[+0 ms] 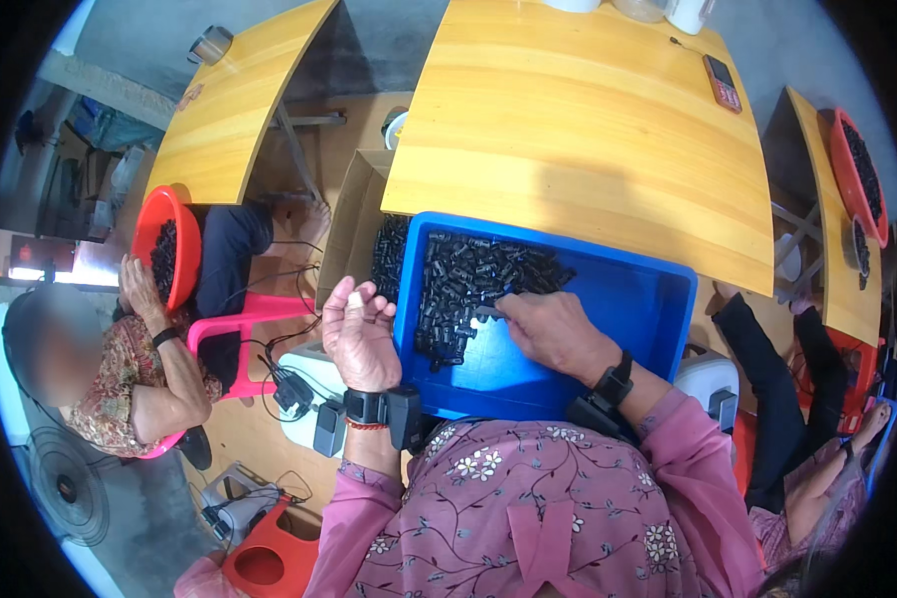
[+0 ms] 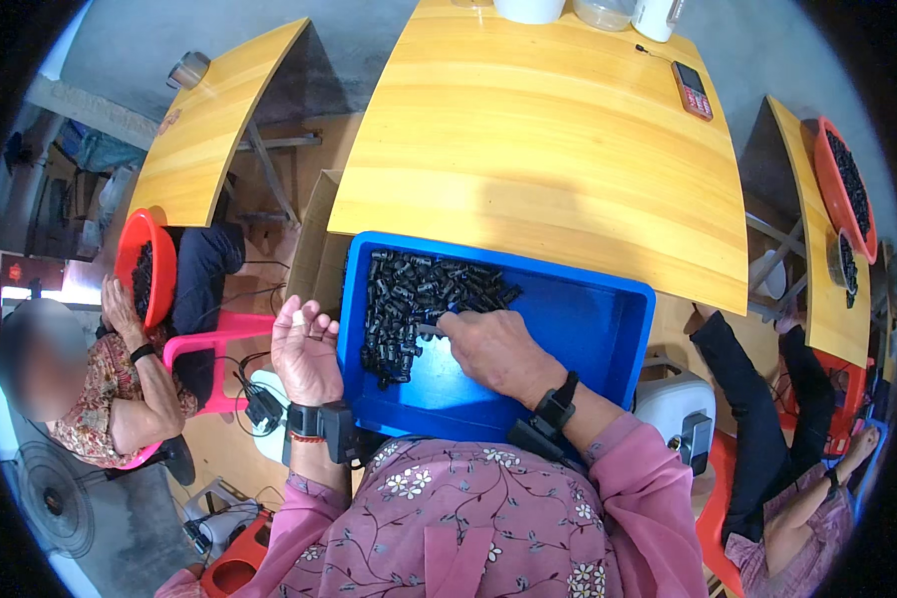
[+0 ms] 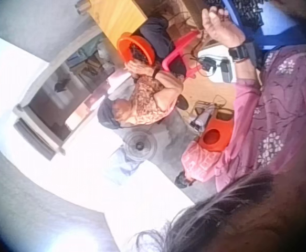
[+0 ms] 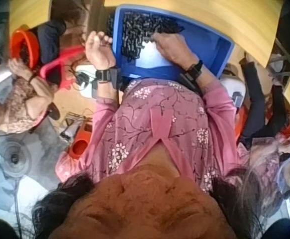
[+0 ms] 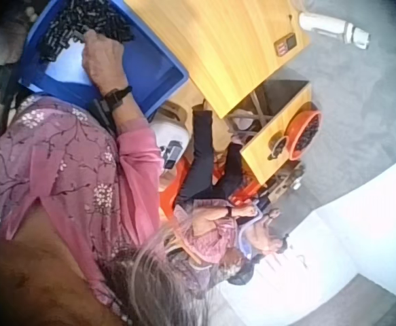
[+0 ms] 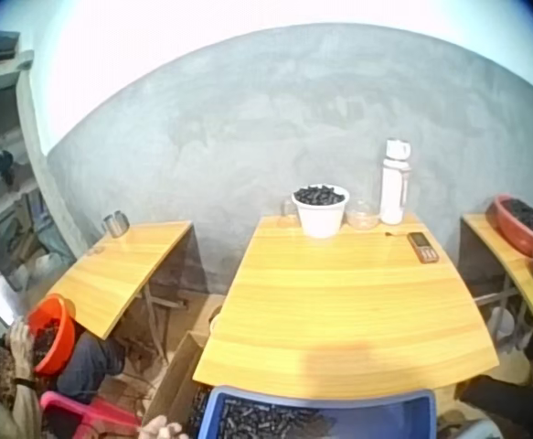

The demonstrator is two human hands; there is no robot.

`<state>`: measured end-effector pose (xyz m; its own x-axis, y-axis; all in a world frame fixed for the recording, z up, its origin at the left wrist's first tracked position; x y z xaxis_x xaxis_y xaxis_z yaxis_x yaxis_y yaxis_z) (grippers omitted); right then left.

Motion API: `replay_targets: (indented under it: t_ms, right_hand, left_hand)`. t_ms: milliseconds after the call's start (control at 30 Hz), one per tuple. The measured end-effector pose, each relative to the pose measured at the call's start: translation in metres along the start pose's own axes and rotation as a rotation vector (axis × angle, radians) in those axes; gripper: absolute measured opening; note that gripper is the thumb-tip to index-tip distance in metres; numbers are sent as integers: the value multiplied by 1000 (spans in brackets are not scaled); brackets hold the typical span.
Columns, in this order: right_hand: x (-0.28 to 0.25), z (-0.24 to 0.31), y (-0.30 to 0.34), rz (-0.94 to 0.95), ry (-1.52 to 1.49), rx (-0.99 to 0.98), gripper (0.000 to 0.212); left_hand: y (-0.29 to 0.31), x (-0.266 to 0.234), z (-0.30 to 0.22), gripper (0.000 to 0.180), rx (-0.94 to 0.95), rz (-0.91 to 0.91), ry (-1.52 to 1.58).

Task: Manually assembling small plastic parts by fitting a white ring onto a black cylindrical component.

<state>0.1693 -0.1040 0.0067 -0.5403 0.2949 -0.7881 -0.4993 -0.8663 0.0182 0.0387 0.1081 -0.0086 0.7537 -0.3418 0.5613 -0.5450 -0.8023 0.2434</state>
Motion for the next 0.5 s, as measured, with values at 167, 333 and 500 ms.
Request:
replay_targets:
  t_ms: [167,333,500]
  right_hand:
    - [-1,3,2,60,77,27,10]
    - [-11,4,6,-67,-145,59,15]
    - [-34,-3,11,-138,-728,178,17]
  left_hand:
    - [5,9,-5,23,112,23,-32]
    - [25,29,-22,23,378,27,-271]
    - [58,70,23,21,-43,361,-244]
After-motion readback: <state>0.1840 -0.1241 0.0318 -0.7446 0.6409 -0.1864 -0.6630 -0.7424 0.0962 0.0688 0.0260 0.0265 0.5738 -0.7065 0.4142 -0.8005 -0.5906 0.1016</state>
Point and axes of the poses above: each hand's wrist, its own y-axis away from the middle knuckle, its own x-axis out of the palm, z = x × y, the point moved 7 cm from there along -y, towards the middle knuckle, and after that the axes turned 3 degrees about y, right-handed, at the moved point
